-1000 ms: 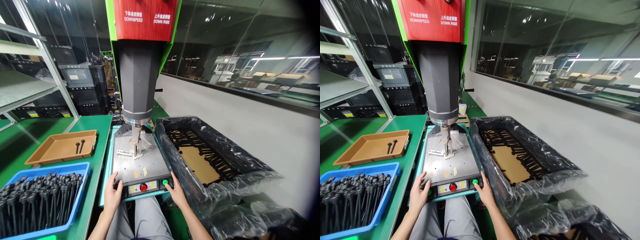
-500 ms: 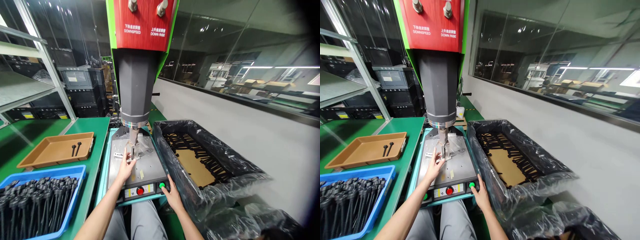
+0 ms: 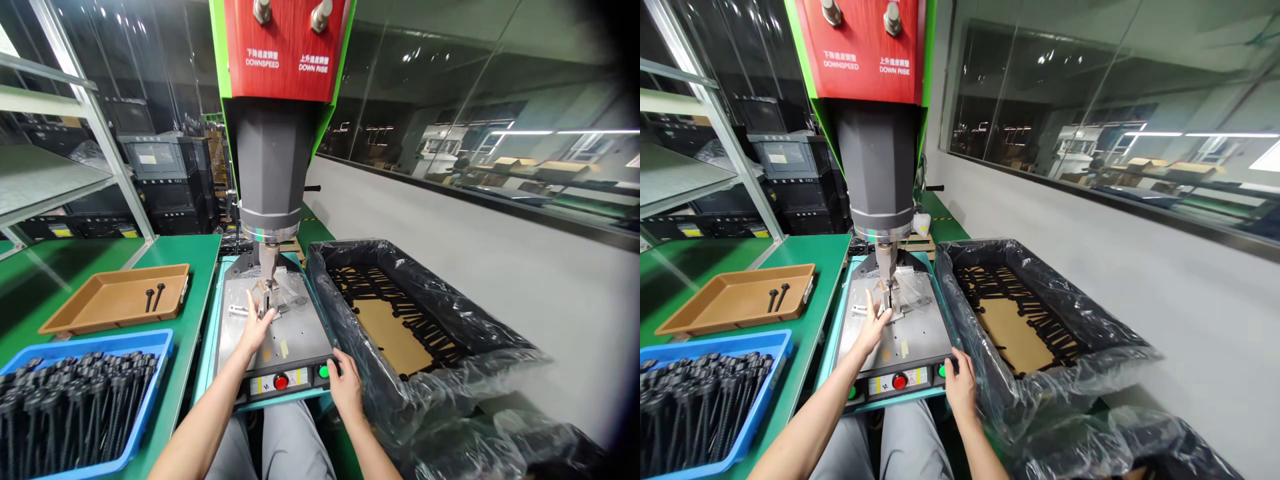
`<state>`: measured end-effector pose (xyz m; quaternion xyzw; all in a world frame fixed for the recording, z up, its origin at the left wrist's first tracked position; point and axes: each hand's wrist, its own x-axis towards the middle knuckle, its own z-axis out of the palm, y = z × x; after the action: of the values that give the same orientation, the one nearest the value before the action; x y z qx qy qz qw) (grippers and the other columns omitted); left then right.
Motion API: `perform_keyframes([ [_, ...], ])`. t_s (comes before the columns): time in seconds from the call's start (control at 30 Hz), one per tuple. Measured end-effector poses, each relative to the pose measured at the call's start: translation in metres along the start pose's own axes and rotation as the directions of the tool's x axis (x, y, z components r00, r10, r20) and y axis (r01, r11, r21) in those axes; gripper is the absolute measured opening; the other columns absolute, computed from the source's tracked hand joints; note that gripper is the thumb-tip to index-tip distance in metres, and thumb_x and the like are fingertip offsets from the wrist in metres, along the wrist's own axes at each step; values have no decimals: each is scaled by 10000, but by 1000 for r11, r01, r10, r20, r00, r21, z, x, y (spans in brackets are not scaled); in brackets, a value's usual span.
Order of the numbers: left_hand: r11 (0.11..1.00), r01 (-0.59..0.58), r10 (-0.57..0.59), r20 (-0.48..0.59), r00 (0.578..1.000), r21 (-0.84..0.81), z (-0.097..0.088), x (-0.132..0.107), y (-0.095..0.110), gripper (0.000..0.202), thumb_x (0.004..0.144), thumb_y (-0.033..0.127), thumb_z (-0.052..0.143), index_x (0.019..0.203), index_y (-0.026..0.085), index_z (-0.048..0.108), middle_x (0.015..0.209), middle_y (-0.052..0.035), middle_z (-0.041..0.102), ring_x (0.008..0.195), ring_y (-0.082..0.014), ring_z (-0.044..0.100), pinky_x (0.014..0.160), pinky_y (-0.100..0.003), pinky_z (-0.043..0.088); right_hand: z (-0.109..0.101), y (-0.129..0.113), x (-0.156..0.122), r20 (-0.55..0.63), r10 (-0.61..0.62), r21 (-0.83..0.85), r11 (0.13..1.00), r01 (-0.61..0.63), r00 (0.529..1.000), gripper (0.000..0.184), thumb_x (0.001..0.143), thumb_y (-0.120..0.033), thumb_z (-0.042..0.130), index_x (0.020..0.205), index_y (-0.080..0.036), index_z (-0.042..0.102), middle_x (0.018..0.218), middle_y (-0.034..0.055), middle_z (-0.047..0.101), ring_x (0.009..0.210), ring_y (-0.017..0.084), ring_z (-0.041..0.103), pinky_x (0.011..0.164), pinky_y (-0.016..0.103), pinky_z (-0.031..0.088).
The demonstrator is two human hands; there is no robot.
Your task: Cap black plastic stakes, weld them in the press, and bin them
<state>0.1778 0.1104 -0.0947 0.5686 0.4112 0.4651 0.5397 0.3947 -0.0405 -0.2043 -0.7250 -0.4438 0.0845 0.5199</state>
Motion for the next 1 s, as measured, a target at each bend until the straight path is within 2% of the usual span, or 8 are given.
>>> perform_keyframes([
  [0.1,997,-80,80,-14,997,3,0,5,-1,1002,821,503,603,1502,273,-95,1578,-139,150,1441,-246,183,1146,-467,228,14,-51,6,104,-150,115,984,138,983,311,899,-390,465,1042,-195,660,1066,123,653,983,249,628,866,378,525],
  [0.23,984,-170,173,-45,984,51,-2,10,-1,844,833,497,583,1509,285,125,1590,-77,140,1447,-238,167,1147,-425,249,50,-116,29,336,-306,231,944,237,891,303,904,-308,462,1110,-207,661,991,77,695,879,209,652,800,323,532],
  [0.3,980,-191,193,-46,980,59,-4,11,1,812,835,487,586,1502,273,174,1586,-77,163,1445,-245,174,1148,-428,252,71,-141,47,376,-319,224,942,248,870,330,891,-291,472,1161,-210,645,947,56,709,837,202,652,783,315,522],
  [0.4,979,-198,200,-35,979,49,-7,12,6,802,836,474,590,1499,258,194,1581,-85,181,1444,-259,174,1148,-438,251,97,-168,76,373,-251,180,964,195,893,373,896,-290,457,1219,-187,613,775,31,706,706,187,638,721,297,505],
  [0.5,977,-206,207,-7,978,51,-11,13,11,808,837,468,593,1501,246,190,1579,-94,185,1442,-269,181,1146,-447,250,111,-183,97,318,-186,118,981,156,930,324,909,-308,449,1124,-182,656,809,47,714,742,193,643,726,291,485],
  [0.63,968,-238,236,25,971,86,-15,16,14,822,828,460,609,1499,235,192,1569,-110,216,1436,-270,201,1141,-467,247,109,-194,109,239,-139,-10,989,145,961,280,917,-318,453,1076,-208,656,844,40,717,791,197,644,751,290,467],
  [0.77,963,-251,248,34,968,103,-15,18,12,817,822,443,621,1496,253,201,1570,-96,216,1433,-259,214,1142,-449,257,101,-206,118,337,-136,-107,978,181,932,306,905,-340,478,1158,-251,623,792,20,706,763,200,639,719,290,460],
  [1.0,965,-246,244,33,969,92,-14,15,11,815,815,443,632,1492,244,225,1565,-100,229,1424,-273,240,1138,-451,273,103,-217,135,420,-92,-184,965,184,903,227,871,-313,518,976,-198,683,700,27,688,724,187,633,664,251,445],
])
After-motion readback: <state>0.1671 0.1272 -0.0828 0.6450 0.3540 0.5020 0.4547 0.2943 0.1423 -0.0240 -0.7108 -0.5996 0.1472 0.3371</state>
